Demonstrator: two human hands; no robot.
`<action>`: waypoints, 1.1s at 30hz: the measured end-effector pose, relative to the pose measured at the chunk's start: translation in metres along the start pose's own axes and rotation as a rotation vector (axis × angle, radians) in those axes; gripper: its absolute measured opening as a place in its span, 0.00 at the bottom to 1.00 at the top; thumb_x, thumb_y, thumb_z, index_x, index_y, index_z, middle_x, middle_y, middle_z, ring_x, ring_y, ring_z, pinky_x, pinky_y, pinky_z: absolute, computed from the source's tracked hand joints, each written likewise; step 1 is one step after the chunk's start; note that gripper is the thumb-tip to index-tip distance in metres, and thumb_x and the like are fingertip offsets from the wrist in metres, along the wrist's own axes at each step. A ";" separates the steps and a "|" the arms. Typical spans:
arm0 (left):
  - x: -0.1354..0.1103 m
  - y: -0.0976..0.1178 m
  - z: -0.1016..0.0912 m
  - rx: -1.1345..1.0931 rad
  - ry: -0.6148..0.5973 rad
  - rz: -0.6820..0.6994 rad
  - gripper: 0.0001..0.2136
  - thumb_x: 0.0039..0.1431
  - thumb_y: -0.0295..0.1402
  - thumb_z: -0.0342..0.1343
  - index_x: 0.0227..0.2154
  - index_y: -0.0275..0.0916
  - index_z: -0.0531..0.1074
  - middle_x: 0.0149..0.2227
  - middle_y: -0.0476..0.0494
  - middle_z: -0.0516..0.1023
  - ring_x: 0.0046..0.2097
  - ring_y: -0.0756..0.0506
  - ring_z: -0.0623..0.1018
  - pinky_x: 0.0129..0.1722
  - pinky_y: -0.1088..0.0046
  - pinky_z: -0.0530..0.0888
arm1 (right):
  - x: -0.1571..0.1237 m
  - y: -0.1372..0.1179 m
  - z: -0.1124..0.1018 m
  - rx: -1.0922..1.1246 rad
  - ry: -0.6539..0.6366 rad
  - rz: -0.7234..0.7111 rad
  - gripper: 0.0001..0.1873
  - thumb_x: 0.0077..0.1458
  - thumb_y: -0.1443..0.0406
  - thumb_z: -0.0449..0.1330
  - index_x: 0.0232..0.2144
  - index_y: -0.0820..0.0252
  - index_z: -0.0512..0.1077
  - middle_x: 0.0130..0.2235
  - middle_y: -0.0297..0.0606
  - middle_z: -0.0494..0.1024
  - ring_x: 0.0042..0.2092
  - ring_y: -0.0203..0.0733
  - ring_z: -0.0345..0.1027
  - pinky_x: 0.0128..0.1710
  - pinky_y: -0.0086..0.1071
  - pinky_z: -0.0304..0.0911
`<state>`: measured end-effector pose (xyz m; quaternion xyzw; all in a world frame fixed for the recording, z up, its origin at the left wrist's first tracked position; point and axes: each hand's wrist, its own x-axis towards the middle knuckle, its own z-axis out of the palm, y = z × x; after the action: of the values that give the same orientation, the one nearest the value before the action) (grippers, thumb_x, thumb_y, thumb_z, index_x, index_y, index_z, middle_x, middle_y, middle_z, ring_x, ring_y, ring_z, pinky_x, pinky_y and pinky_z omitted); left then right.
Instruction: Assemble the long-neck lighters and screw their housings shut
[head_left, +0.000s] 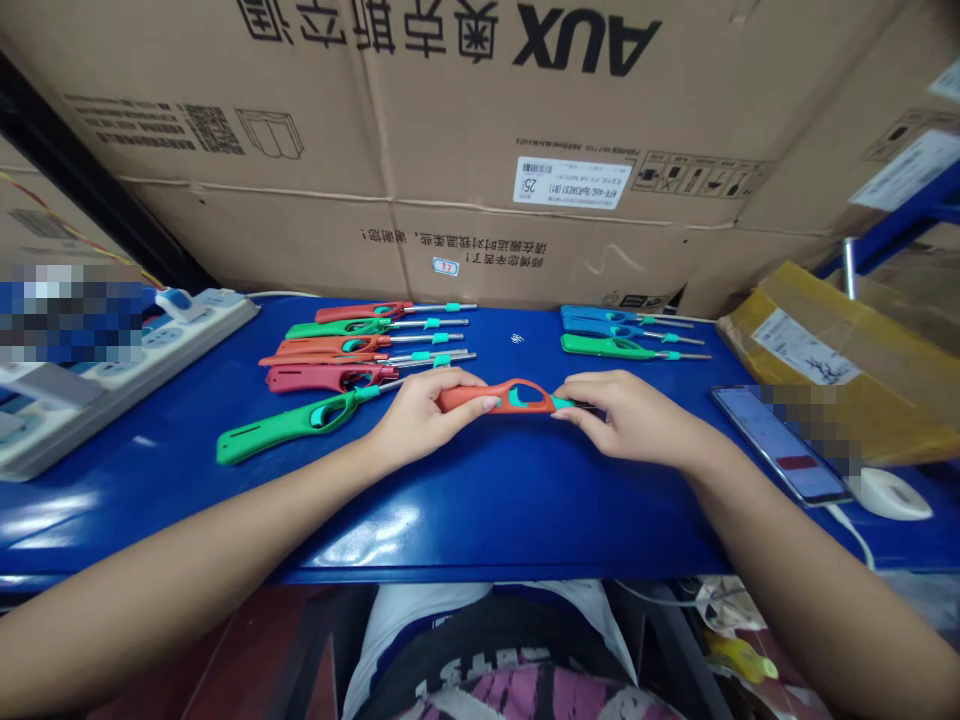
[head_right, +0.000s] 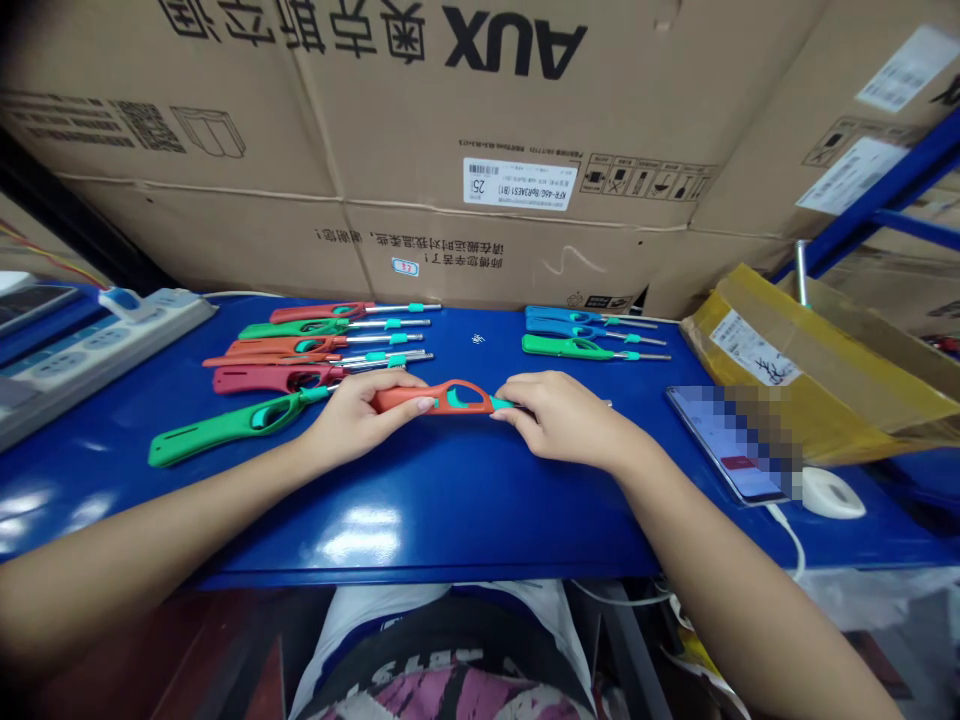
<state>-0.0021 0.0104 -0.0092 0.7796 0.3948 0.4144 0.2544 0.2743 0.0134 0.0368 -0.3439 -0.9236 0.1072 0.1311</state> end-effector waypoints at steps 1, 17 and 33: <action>0.001 0.001 0.000 -0.002 -0.009 0.000 0.12 0.63 0.40 0.62 0.38 0.36 0.80 0.38 0.44 0.84 0.37 0.47 0.81 0.42 0.72 0.76 | -0.001 -0.001 0.000 -0.010 0.009 0.010 0.13 0.67 0.64 0.54 0.37 0.63 0.77 0.33 0.41 0.77 0.33 0.42 0.68 0.35 0.34 0.60; 0.003 0.002 -0.002 0.114 -0.227 0.277 0.14 0.66 0.37 0.58 0.50 0.39 0.79 0.45 0.39 0.82 0.45 0.44 0.81 0.47 0.67 0.78 | -0.084 -0.107 0.150 0.402 -0.329 0.087 0.19 0.65 0.69 0.51 0.54 0.54 0.73 0.51 0.39 0.81 0.51 0.41 0.75 0.51 0.33 0.67; 0.003 0.003 -0.014 0.265 -0.506 0.322 0.24 0.60 0.36 0.61 0.60 0.38 0.71 0.51 0.36 0.78 0.52 0.39 0.76 0.57 0.60 0.71 | -0.068 -0.105 0.108 0.355 -0.644 0.171 0.19 0.59 0.61 0.56 0.50 0.63 0.72 0.43 0.47 0.81 0.40 0.48 0.75 0.37 0.34 0.65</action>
<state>-0.0115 0.0125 0.0017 0.9366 0.2411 0.1874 0.1721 0.2264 -0.1208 -0.0461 -0.3403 -0.8526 0.3786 -0.1178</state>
